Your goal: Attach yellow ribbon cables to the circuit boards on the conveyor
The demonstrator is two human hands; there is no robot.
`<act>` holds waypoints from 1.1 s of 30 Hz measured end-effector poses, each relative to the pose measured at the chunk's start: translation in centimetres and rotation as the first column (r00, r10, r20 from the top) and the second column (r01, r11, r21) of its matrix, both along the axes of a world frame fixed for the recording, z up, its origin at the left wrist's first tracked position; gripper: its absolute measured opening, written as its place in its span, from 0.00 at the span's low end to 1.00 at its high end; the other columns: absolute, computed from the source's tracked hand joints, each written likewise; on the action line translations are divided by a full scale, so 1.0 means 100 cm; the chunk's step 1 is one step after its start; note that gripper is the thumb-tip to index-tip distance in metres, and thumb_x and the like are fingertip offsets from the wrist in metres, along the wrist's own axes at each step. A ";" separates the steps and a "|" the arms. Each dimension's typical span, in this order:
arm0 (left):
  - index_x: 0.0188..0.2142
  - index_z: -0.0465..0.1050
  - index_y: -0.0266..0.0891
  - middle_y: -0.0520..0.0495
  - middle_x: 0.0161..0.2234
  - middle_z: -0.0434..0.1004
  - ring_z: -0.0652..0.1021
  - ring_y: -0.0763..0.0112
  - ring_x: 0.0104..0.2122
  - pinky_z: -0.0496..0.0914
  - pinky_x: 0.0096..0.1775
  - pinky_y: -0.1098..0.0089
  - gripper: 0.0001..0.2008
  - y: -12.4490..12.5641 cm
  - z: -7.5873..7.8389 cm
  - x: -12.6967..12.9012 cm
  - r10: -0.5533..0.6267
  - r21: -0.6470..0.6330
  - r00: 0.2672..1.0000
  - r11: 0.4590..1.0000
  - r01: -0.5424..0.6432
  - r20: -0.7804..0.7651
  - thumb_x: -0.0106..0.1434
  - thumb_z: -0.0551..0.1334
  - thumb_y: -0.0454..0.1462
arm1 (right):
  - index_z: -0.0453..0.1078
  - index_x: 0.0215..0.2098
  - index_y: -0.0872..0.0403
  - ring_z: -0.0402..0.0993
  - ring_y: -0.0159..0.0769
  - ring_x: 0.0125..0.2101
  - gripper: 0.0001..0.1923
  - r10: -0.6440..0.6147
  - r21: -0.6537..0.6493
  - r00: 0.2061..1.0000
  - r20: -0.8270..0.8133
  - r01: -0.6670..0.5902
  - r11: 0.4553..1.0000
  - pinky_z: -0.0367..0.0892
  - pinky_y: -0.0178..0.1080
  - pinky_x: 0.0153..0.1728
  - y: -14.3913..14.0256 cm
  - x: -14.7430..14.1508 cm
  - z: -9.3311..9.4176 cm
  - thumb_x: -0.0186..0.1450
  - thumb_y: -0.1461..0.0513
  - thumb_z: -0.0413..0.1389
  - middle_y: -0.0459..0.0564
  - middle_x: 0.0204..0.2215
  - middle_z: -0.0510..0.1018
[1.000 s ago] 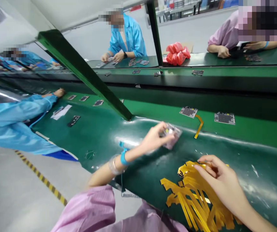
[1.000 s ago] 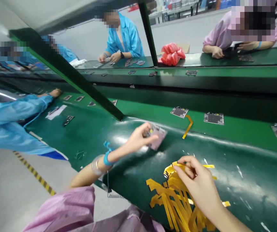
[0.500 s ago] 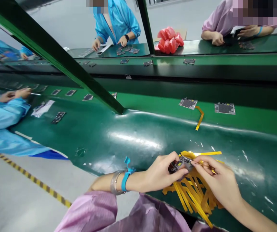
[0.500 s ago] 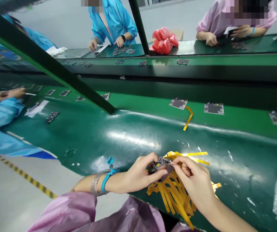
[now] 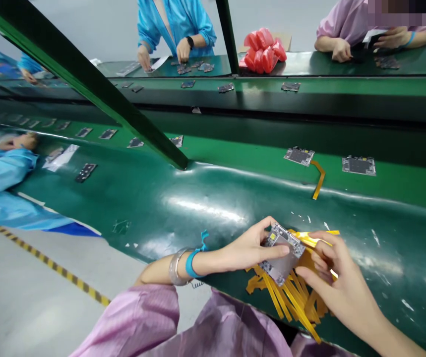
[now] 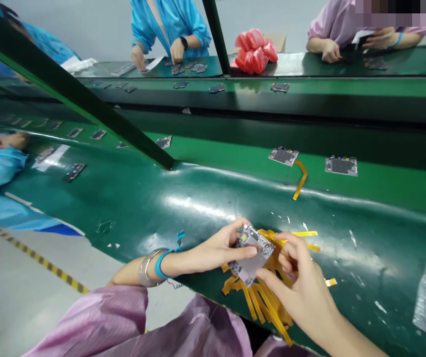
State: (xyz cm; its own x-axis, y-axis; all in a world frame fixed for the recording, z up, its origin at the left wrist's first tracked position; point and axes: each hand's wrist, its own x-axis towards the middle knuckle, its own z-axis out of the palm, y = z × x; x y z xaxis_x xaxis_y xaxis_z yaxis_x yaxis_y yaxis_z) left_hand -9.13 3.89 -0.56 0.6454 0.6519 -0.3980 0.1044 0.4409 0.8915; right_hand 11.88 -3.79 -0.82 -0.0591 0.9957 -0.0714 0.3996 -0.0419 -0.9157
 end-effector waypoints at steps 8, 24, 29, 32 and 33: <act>0.32 0.67 0.37 0.55 0.27 0.68 0.67 0.78 0.24 0.62 0.26 0.75 0.18 0.015 0.012 0.000 -0.162 0.026 0.978 0.986 0.167 -0.131 0.61 0.69 0.48 | 0.72 0.28 0.51 0.80 0.39 0.36 0.17 -0.069 -0.330 0.966 -0.250 -0.018 0.944 0.75 0.36 0.38 0.006 0.008 0.018 0.65 0.47 0.61 0.51 0.36 0.81; 0.48 0.75 0.36 0.45 0.42 0.80 0.78 0.66 0.38 0.73 0.39 0.68 0.14 0.010 0.022 -0.007 -0.336 0.229 0.920 0.897 0.378 -0.203 0.66 0.65 0.41 | 0.76 0.26 0.50 0.81 0.38 0.30 0.14 0.022 -0.412 0.953 -0.302 -0.152 0.899 0.77 0.37 0.33 0.005 0.003 0.016 0.64 0.51 0.62 0.48 0.28 0.83; 0.46 0.75 0.36 0.47 0.39 0.79 0.76 0.68 0.36 0.71 0.37 0.70 0.12 0.009 0.023 -0.006 -0.338 0.233 0.918 0.894 0.382 -0.208 0.66 0.65 0.41 | 0.76 0.27 0.50 0.80 0.37 0.29 0.15 0.058 -0.420 0.955 -0.290 -0.181 0.889 0.76 0.37 0.31 0.006 0.003 0.016 0.64 0.50 0.61 0.47 0.27 0.82; 0.43 0.74 0.36 0.50 0.34 0.75 0.71 0.73 0.30 0.68 0.32 0.73 0.12 0.008 0.021 -0.005 -0.312 0.226 0.922 0.904 0.362 -0.228 0.65 0.65 0.43 | 0.76 0.28 0.51 0.81 0.37 0.30 0.15 0.035 -0.422 0.951 -0.307 -0.169 0.891 0.76 0.37 0.33 0.008 0.000 0.017 0.63 0.50 0.62 0.49 0.29 0.82; 0.40 0.74 0.36 0.52 0.31 0.72 0.69 0.75 0.28 0.65 0.29 0.74 0.12 0.008 0.020 -0.004 -0.302 0.225 0.921 0.906 0.358 -0.247 0.64 0.65 0.43 | 0.76 0.28 0.51 0.81 0.38 0.30 0.15 0.031 -0.425 0.951 -0.309 -0.167 0.890 0.76 0.37 0.34 0.009 -0.001 0.018 0.63 0.49 0.63 0.49 0.29 0.83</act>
